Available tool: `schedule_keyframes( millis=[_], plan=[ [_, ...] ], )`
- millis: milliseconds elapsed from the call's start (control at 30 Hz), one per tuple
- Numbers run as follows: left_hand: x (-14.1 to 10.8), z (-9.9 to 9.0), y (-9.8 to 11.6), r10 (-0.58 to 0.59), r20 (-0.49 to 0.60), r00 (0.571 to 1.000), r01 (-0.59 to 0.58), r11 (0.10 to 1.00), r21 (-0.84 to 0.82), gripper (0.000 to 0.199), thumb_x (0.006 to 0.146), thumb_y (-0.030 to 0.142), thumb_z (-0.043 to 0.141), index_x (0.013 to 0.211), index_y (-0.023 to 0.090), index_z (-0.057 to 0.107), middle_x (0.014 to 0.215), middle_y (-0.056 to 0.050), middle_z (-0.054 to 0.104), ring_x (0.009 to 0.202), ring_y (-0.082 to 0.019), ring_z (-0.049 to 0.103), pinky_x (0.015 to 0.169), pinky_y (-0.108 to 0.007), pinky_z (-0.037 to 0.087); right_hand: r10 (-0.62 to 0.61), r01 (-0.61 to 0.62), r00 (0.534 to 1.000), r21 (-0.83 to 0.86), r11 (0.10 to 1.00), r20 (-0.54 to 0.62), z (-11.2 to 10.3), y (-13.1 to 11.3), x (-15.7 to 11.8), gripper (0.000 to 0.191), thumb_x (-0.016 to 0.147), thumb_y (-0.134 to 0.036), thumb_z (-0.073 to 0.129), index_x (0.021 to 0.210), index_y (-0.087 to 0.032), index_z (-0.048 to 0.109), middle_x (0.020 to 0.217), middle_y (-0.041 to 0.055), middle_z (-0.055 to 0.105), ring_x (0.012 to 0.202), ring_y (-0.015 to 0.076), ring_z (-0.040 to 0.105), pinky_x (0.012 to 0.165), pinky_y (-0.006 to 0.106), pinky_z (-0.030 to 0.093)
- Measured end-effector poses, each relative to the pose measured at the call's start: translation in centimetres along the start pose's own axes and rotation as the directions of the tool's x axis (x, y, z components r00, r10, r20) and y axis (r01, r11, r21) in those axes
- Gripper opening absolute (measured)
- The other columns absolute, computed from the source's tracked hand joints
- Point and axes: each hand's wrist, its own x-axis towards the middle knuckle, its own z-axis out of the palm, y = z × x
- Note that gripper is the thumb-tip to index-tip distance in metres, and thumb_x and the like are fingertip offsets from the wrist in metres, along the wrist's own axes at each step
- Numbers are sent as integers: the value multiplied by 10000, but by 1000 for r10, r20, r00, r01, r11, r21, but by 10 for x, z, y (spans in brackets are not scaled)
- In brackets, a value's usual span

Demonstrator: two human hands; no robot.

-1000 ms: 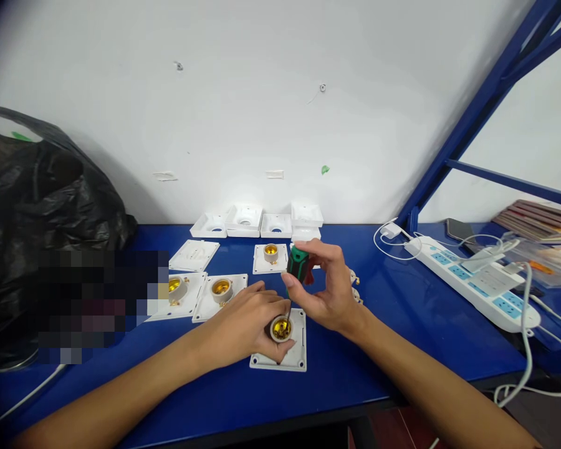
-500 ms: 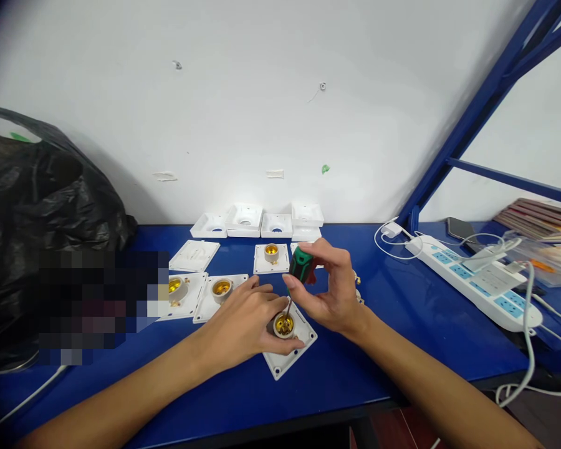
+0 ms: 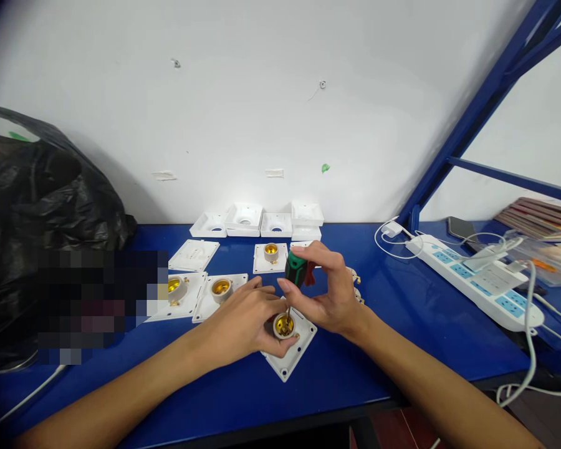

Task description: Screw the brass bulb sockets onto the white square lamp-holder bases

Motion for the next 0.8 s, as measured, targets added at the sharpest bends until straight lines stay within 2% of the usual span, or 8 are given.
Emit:
schedule_keyframes(
  millis=[600,800],
  plan=[
    [0,0,1,-43,13,999,43,999,-29,471,868,595,723,658,196,586,631,23,601,626,-182,584,854,-399,435,-37,34,999,107,994,29,0,-4,6,664,859,-127,728,1449,-318,490,792,-27,579,648,170,511,497,301,466],
    [-1,3,0,-52,13,999,53,998,-41,454,851,603,756,727,184,631,650,23,613,645,-181,594,863,-388,449,-62,52,997,177,983,49,1,-4,7,690,830,-68,744,1447,-259,501,810,-27,557,656,158,491,505,294,452]
  ],
)
